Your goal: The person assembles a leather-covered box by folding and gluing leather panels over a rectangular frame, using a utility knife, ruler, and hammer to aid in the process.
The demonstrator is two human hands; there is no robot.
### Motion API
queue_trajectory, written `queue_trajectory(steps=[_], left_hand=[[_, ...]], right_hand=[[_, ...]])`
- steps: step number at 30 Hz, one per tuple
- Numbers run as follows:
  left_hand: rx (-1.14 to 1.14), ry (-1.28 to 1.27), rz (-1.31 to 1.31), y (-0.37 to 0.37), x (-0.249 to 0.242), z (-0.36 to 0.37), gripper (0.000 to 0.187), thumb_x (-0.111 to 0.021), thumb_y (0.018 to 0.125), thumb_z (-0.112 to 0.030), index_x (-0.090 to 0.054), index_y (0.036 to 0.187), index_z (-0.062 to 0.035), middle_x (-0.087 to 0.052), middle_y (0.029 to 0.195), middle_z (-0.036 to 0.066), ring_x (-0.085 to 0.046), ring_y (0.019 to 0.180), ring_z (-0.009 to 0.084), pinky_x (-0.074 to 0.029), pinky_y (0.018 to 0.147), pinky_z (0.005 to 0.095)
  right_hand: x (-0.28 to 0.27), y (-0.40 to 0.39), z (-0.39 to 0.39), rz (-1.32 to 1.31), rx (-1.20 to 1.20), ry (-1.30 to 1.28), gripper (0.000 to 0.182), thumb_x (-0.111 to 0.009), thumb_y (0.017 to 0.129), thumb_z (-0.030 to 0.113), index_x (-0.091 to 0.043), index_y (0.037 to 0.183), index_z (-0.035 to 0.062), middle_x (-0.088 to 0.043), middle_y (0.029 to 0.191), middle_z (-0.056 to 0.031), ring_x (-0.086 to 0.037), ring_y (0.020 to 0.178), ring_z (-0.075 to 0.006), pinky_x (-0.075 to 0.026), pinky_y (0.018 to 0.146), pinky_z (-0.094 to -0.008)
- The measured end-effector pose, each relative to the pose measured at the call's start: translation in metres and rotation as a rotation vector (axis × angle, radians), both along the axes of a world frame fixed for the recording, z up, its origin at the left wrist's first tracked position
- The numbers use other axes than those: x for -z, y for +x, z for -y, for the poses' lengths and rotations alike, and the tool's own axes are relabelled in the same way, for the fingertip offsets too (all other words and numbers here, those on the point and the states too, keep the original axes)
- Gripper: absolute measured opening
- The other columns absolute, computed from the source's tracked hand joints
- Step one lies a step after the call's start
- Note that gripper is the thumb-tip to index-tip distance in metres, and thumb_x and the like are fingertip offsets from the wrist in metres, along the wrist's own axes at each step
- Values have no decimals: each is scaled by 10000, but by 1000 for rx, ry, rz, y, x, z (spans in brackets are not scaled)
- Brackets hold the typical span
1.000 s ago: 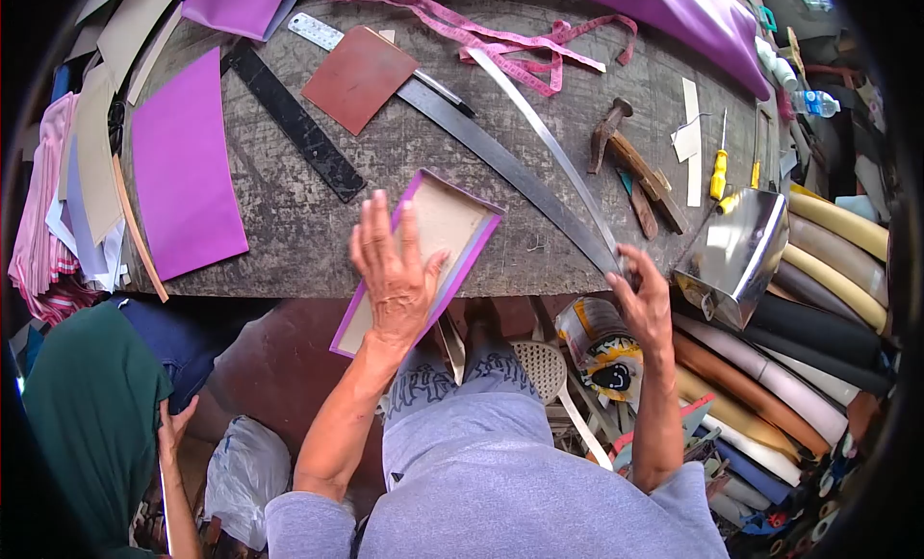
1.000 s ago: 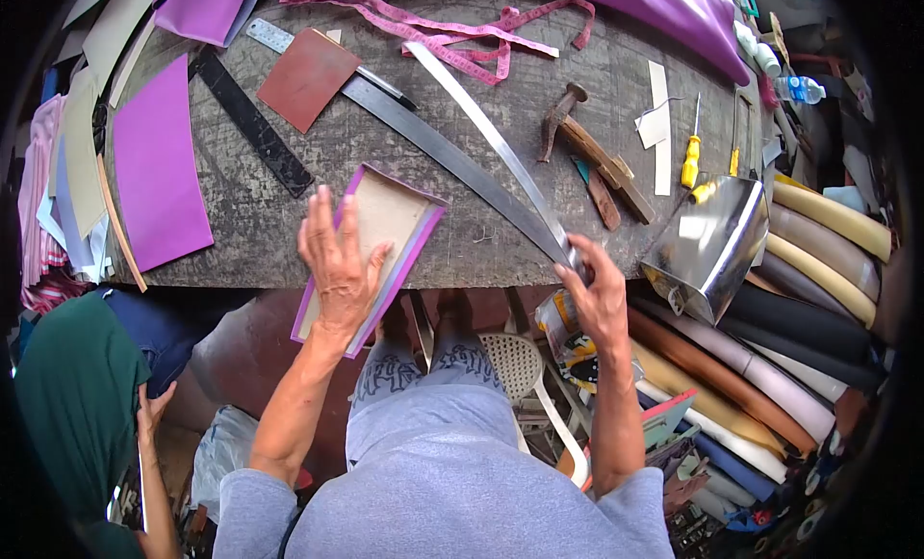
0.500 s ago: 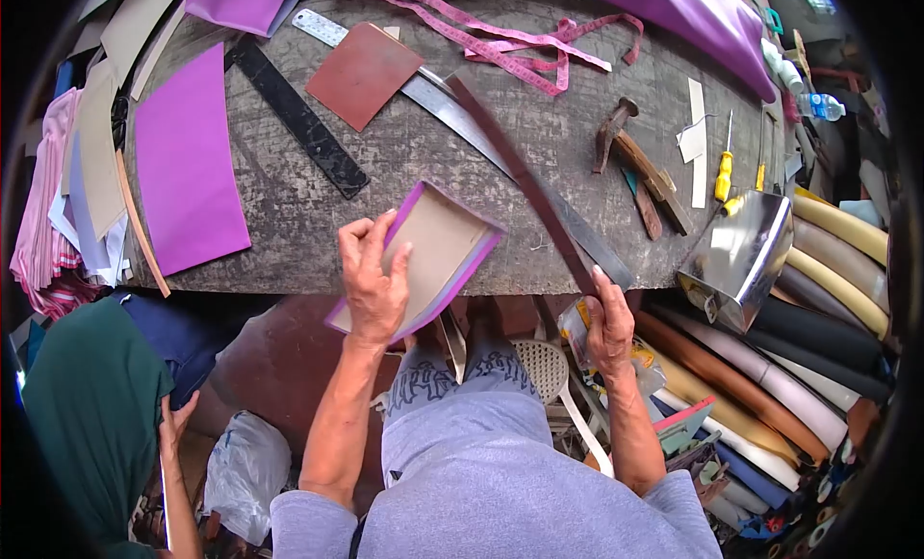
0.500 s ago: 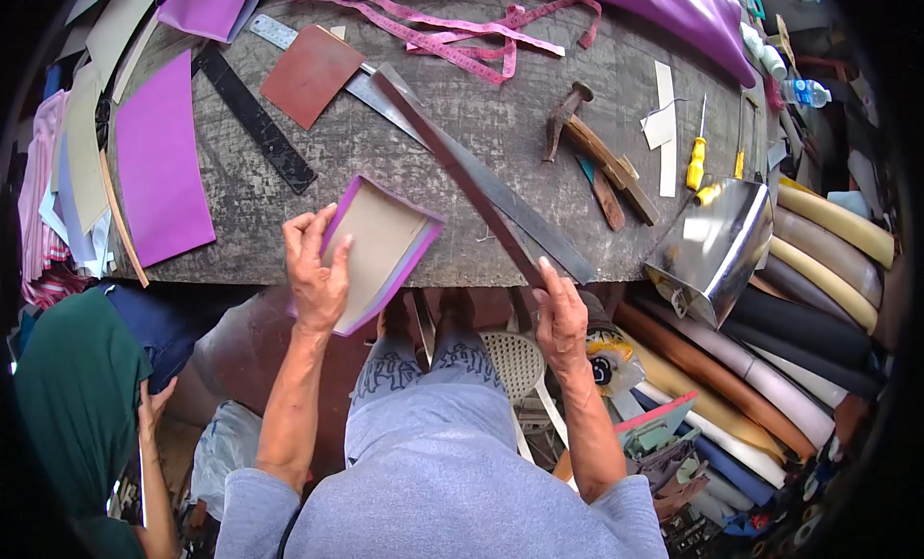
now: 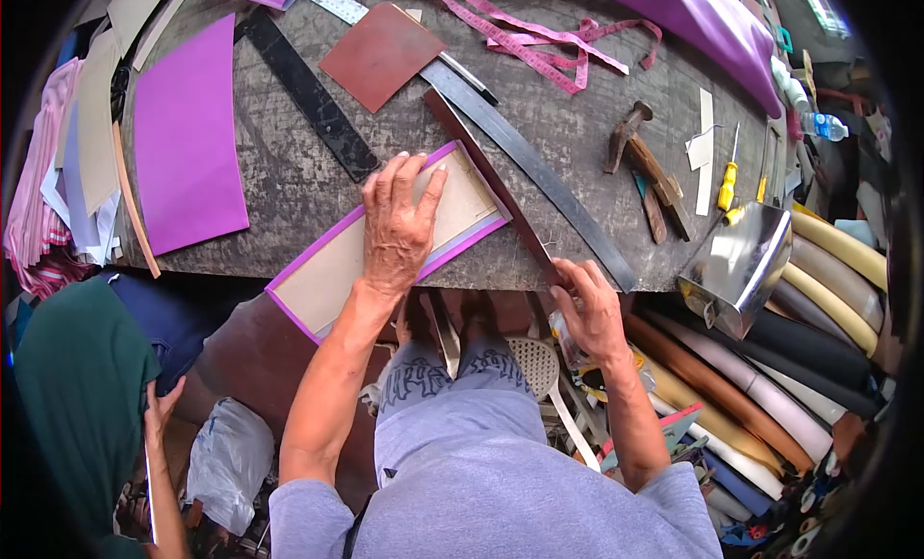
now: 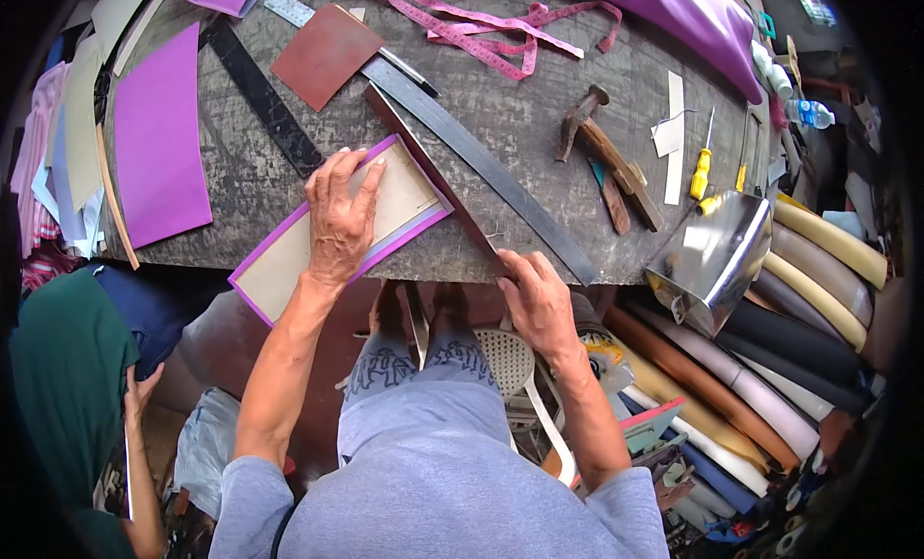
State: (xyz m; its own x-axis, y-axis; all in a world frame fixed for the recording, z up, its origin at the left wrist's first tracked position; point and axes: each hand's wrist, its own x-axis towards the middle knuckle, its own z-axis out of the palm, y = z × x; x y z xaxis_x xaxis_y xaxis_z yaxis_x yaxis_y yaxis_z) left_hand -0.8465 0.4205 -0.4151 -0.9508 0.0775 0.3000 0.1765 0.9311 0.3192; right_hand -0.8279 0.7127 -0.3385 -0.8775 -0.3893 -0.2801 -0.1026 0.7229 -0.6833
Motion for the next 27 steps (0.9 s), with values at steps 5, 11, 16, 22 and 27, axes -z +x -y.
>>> queue_trajectory(steps=[5, 11, 16, 22, 27], left_hand=[[143, -1, 55, 0, -3, 1, 430, -667, 914, -113, -630, 1340, -60, -525, 1438, 130, -450, 1379, 315, -355, 1109, 478], [238, 49, 137, 2, -8, 2, 470, -661, 933, -251, -614, 1354, -49, -503, 1480, 148, -396, 1446, 312, -308, 1171, 485], [270, -2, 144, 1, -9, 3, 529, -699, 908, -275, -599, 1378, -52, -483, 1510, 143, -387, 1458, 304, -293, 1183, 487], [403, 72, 134, -3, -4, 4, 471, -676, 860, -125, -666, 1328, -173, -507, 1502, 54, -412, 1442, 284, -312, 1188, 481], [449, 50, 109, -7, -6, 10, 479, -670, 844, -150, -658, 1323, -174, -507, 1493, 73, -431, 1422, 281, -331, 1173, 473]], right_hand=[[17, -61, 42, -31, -137, -102, 372, -672, 904, 43, -602, 1269, 20, -612, 1028, -188, -638, 968, -396, -518, 824, -439], [25, -83, 68, -81, -262, -135, 364, -620, 951, 59, -581, 1309, 10, -609, 1089, -202, -649, 967, -436, -526, 813, -487], [20, -91, 64, -22, -337, -113, 393, -611, 978, 99, -570, 1360, 19, -605, 1088, -210, -652, 956, -436, -525, 803, -486], [27, -108, 53, 138, -318, -134, 399, -611, 994, 141, -600, 1381, 45, -647, 1017, -195, -661, 902, -389, -521, 791, -440], [22, -112, 56, 229, -292, -146, 388, -619, 988, 158, -619, 1352, 24, -668, 1000, -205, -665, 912, -385, -521, 799, -431]])
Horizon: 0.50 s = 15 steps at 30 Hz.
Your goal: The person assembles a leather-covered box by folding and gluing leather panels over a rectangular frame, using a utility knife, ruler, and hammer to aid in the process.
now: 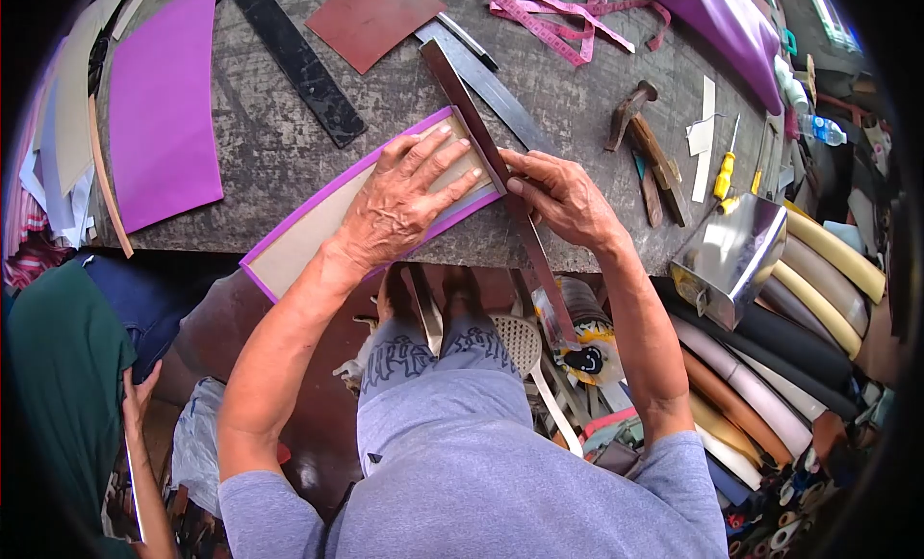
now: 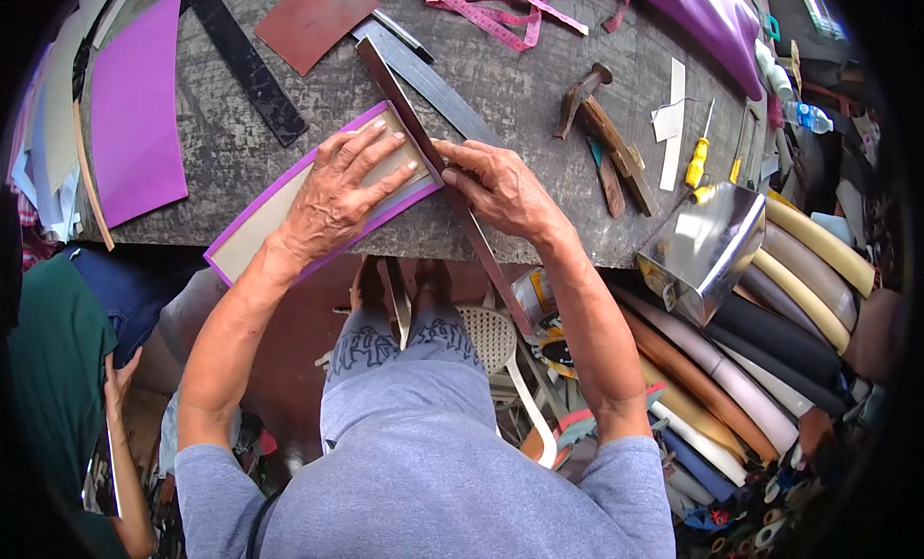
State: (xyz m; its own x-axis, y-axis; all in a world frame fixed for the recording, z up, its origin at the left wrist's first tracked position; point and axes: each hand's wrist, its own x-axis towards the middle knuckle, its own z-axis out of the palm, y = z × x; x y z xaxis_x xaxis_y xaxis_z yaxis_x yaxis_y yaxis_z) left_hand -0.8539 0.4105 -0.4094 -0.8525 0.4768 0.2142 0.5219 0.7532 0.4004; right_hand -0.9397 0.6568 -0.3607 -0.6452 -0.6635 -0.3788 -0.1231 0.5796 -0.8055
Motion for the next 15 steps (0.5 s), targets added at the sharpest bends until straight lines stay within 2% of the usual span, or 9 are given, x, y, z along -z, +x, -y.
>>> queue_trajectory(steps=[4, 6, 10, 11, 15], left_hand=[[17, -16, -28, -2, -2, 1, 472, -665, 842, -175, -651, 1314, -174, -501, 1492, 83, -440, 1408, 280, -338, 1167, 468], [10, 7, 11, 0, -2, 0, 501, -657, 854, -141, -633, 1352, -186, -491, 1511, 76, -419, 1436, 282, -335, 1169, 475], [-4, 35, 29, 0, -1, 0, 511, -654, 862, -137, -623, 1369, -194, -488, 1513, 74, -408, 1450, 280, -344, 1163, 474], [-7, 22, -6, -1, -2, 0, 453, -638, 866, -183, -644, 1319, -181, -509, 1487, 79, -427, 1430, 270, -328, 1176, 463], [-15, 50, 5, 0, 1, 0, 443, -648, 867, -147, -662, 1309, -183, -509, 1487, 76, -441, 1426, 279, -345, 1162, 472]], right_hand=[[1, 0, 4, -54, -33, -35, 383, -606, 977, 128, -609, 1340, 4, -635, 990, -205, -651, 905, -392, -512, 792, -441], [1, 2, 6, -130, -67, -28, 382, -594, 971, 109, -601, 1336, -4, -610, 983, -203, -642, 910, -398, -508, 793, -449], [0, 6, 10, -167, -71, 28, 429, -574, 962, 81, -548, 1383, 0, -572, 999, -203, -626, 929, -416, -505, 802, -469], [0, 7, 12, -176, -68, 24, 445, -574, 962, 80, -535, 1398, 5, -570, 1006, -204, -624, 937, -419, -505, 807, -471], [0, 11, 17, -223, -67, 36, 512, -565, 944, 60, -487, 1448, 12, -566, 1038, -217, -627, 905, -437, -513, 777, -492]])
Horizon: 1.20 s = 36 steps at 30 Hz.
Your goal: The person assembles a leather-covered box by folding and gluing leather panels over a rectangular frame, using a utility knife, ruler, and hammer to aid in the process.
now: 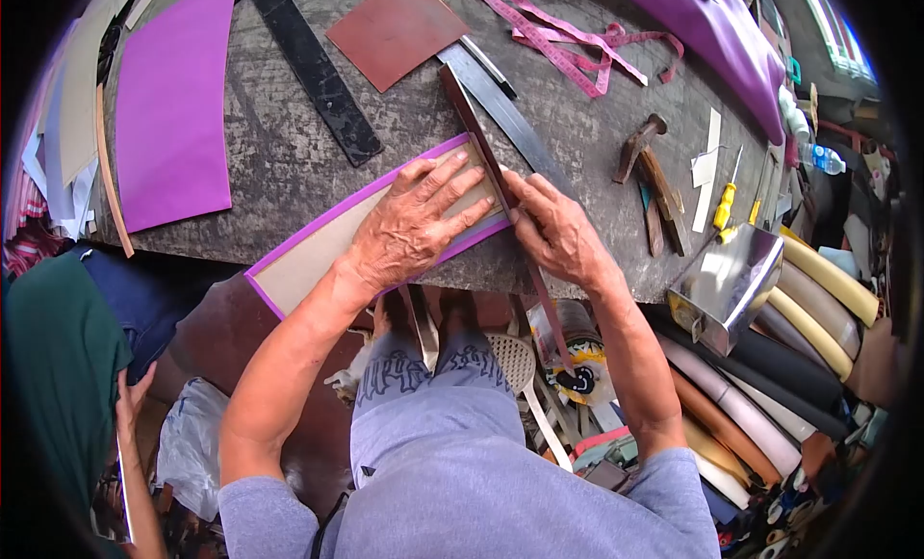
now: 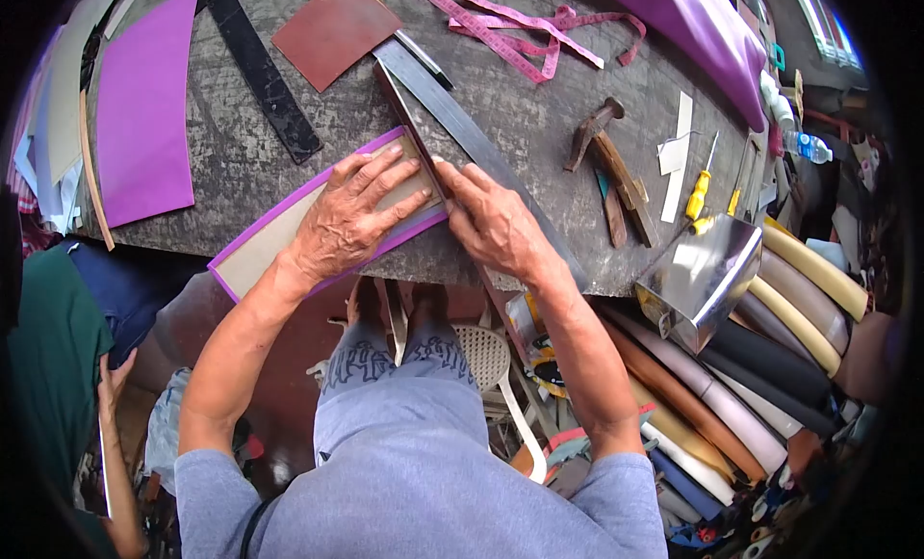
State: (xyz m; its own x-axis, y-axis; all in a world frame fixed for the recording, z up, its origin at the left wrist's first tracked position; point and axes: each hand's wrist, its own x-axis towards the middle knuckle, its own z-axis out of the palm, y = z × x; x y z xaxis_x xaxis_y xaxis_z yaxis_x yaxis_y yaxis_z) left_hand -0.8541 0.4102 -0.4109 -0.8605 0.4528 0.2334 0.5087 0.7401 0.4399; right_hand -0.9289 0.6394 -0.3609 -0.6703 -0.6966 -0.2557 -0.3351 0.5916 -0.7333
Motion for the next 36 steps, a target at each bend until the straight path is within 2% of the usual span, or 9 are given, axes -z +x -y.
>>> queue_trajectory(steps=[8, 16, 21, 27, 28, 31, 32, 35, 36], left_hand=[[14, -1, 31, -3, -5, 2, 458, -663, 849, -160, -660, 1306, -179, -518, 1465, 79, -430, 1436, 268, -358, 1156, 466], [2, 7, 53, -3, -3, 2, 429, -643, 858, -181, -668, 1286, -175, -516, 1458, 74, -435, 1432, 267, -356, 1149, 468], [1, 34, 58, -5, -4, 4, 415, -649, 860, -177, -644, 1271, -119, -522, 1432, 92, -447, 1417, 270, -357, 1144, 476], [-80, 233, 91, -1, 5, 3, 420, -726, 799, -52, -535, 1172, -53, -508, 1302, 149, -504, 1303, 354, -422, 1093, 481], [-102, 291, 88, 0, 6, 3, 440, -739, 779, -24, -512, 1155, -51, -502, 1277, 158, -513, 1281, 372, -435, 1082, 481], [-114, 337, 110, 2, 7, 5, 497, -738, 729, 22, -470, 1142, -51, -484, 1255, 171, -519, 1252, 401, -458, 1062, 478], [-114, 364, 128, 2, 6, 5, 522, -714, 708, 58, -459, 1150, -52, -480, 1262, 175, -512, 1260, 404, -437, 1072, 490], [-163, 338, 68, 1, 1, 10, 538, -682, 698, 51, -467, 1184, -34, -477, 1296, 179, -504, 1263, 390, -426, 1054, 499], [-196, 339, 61, 2, 3, 9, 548, -667, 690, 64, -460, 1186, -40, -479, 1302, 182, -512, 1253, 385, -409, 1038, 499]], right_hand=[[3, -4, 9, -24, 9, -18, 562, -555, 933, 44, -440, 1481, 2, -575, 1040, -232, -631, 898, -457, -522, 744, -507], [2, -5, 10, -24, -74, 98, 610, -559, 947, 75, -380, 1525, 2, -587, 1107, -256, -638, 917, -462, -540, 764, -512], [2, -2, 14, -39, -117, 133, 650, -556, 951, 86, -315, 1543, -37, -587, 1101, -258, -650, 850, -450, -552, 724, -504], [1, 3, 21, -98, -165, 214, 676, -581, 938, 87, -310, 1543, -48, -557, 986, -218, -657, 746, -386, -543, 603, -479], [-5, 2, 25, -127, -215, 267, 660, -579, 954, 106, -319, 1528, -90, -555, 967, -194, -668, 725, -347, -553, 577, -446], [-6, 7, 31, -232, -291, 382, 645, -570, 982, 155, -334, 1510, -133, -559, 959, -169, -670, 716, -287, -571, 580, -403], [-4, 12, 32, -287, -307, 421, 735, -592, 1002, 289, -301, 1524, -138, -530, 934, -166, -660, 748, -284, -550, 581, -386], [1, 17, 32, -363, -309, 436, 762, -598, 995, 320, -302, 1522, -142, -524, 926, -151, -658, 750, -272, -549, 582, -372], [0, 19, 33, -360, -281, 453, 768, -615, 983, 333, -313, 1533, -112, -546, 943, -156, -666, 771, -282, -556, 604, -375]])
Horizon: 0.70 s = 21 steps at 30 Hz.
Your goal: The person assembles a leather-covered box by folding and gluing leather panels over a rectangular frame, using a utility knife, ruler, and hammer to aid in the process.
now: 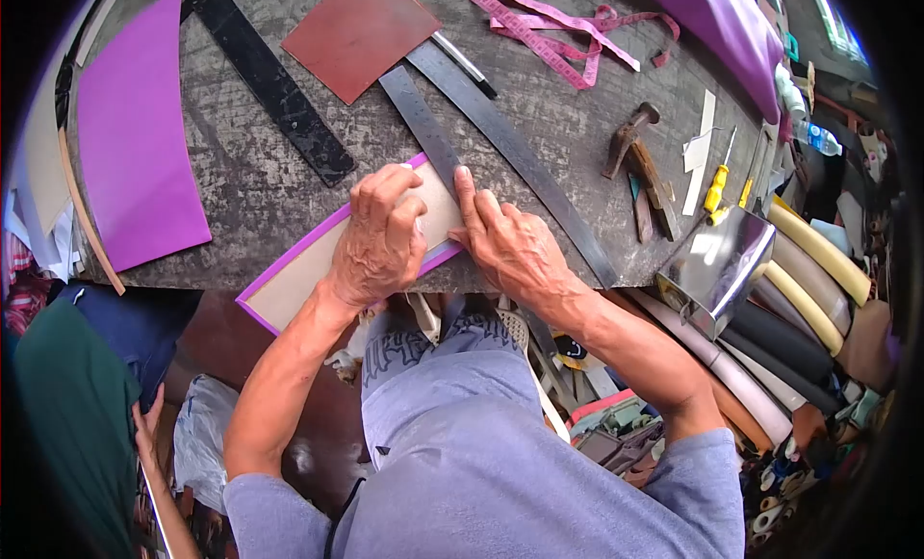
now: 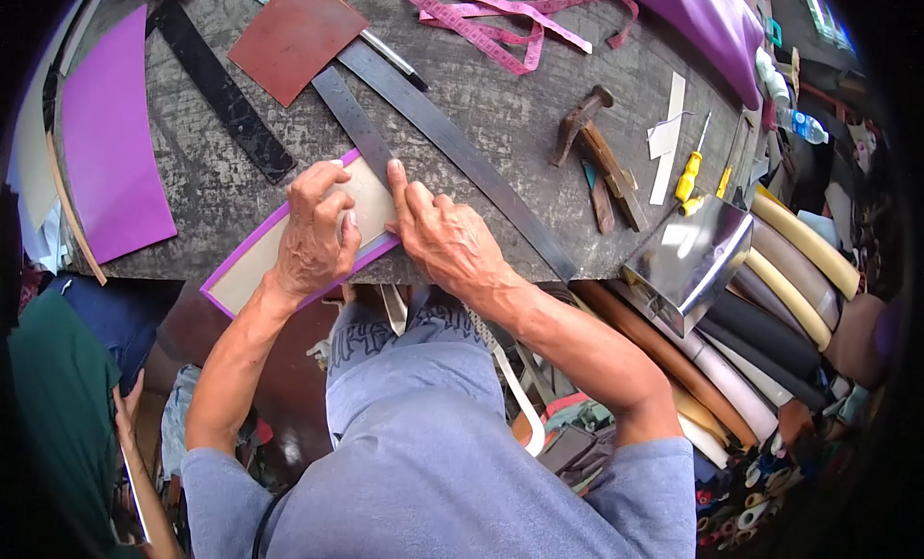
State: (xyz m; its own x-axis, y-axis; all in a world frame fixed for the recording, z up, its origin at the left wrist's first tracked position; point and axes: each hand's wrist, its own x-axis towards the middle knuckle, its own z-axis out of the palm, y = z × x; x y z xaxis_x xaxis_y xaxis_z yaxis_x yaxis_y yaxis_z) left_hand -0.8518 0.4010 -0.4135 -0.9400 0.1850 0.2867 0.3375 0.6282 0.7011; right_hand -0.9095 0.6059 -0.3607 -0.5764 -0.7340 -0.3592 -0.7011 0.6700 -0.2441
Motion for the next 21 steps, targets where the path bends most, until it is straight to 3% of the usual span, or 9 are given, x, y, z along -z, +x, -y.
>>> queue_trajectory(steps=[3, 4, 8, 11, 13, 14, 17, 19, 21], left_hand=[[-37, -16, 15, 0, 0, -4, 547, -669, 697, 66, -455, 1189, -39, -482, 1308, 183, -516, 1250, 375, -413, 1024, 494], [-44, -59, 11, 0, 1, -4, 559, -668, 702, 69, -450, 1206, -33, -481, 1316, 184, -518, 1251, 369, -414, 1028, 488], [-62, -100, 15, -1, -1, -6, 597, -666, 721, 46, -458, 1275, -28, -478, 1349, 171, -512, 1263, 346, -407, 1038, 482], [-48, -229, 38, -3, -7, -8, 698, -664, 726, -4, -455, 1392, -35, -458, 1443, 135, -485, 1290, 312, -393, 1047, 450], [-15, -373, 41, -9, -15, -11, 771, -664, 728, -51, -448, 1468, -47, -431, 1523, 95, -467, 1292, 285, -384, 1045, 418], [18, -443, 69, -13, -20, -13, 777, -659, 732, -70, -452, 1481, -52, -419, 1545, 77, -461, 1284, 277, -381, 1039, 406], [73, -624, 116, -21, -30, -18, 772, -642, 750, -112, -474, 1501, -57, -395, 1596, 37, -450, 1259, 261, -373, 1025, 378], [62, -701, 85, -21, -26, -21, 734, -628, 768, -119, -502, 1488, -53, -391, 1610, 30, -452, 1237, 259, -369, 1020, 375], [41, -704, 71, -18, -22, -22, 725, -612, 778, -111, -502, 1493, -50, -383, 1624, 41, -445, 1254, 263, -358, 1034, 376]], right_hand=[[9, 0, -11, 25, 89, -195, 729, -623, 988, 309, -331, 1541, -64, -570, 973, -165, -673, 798, -303, -565, 637, -386], [12, 0, -13, 109, 168, -232, 664, -627, 997, 250, -351, 1543, -7, -616, 1039, -204, -682, 873, -366, -574, 713, -439], [-3, -11, -43, 295, 437, -284, 576, -579, 1000, 115, -385, 1542, 96, -651, 1132, -250, -654, 1035, -450, -546, 843, -504], [-24, -29, -84, 160, 576, -395, 512, -587, 1004, 92, -465, 1502, 105, -645, 1065, -211, -646, 972, -426, -526, 847, -447], [-1, -48, -108, -40, 466, -398, 536, -581, 992, 66, -451, 1509, 119, -606, 966, -192, -639, 836, -396, -507, 734, -487], [4, -51, -110, -56, 493, -271, 563, -618, 951, 52, -470, 1493, 85, -606, 1047, -172, -632, 904, -360, -498, 756, -476], [3, -30, -85, -510, 250, -308, 596, -652, 887, 30, -495, 1461, 39, -583, 1167, -153, -609, 1027, -328, -494, 828, -461], [10, 4, -72, -411, 241, -374, 649, -693, 845, 59, -488, 1460, 22, -534, 1317, -160, -555, 1199, -323, -473, 963, -446], [13, 35, -58, -198, 219, -359, 642, -664, 946, 282, -461, 1498, 26, -445, 1520, -168, -415, 1406, -368, -370, 1124, -491]])
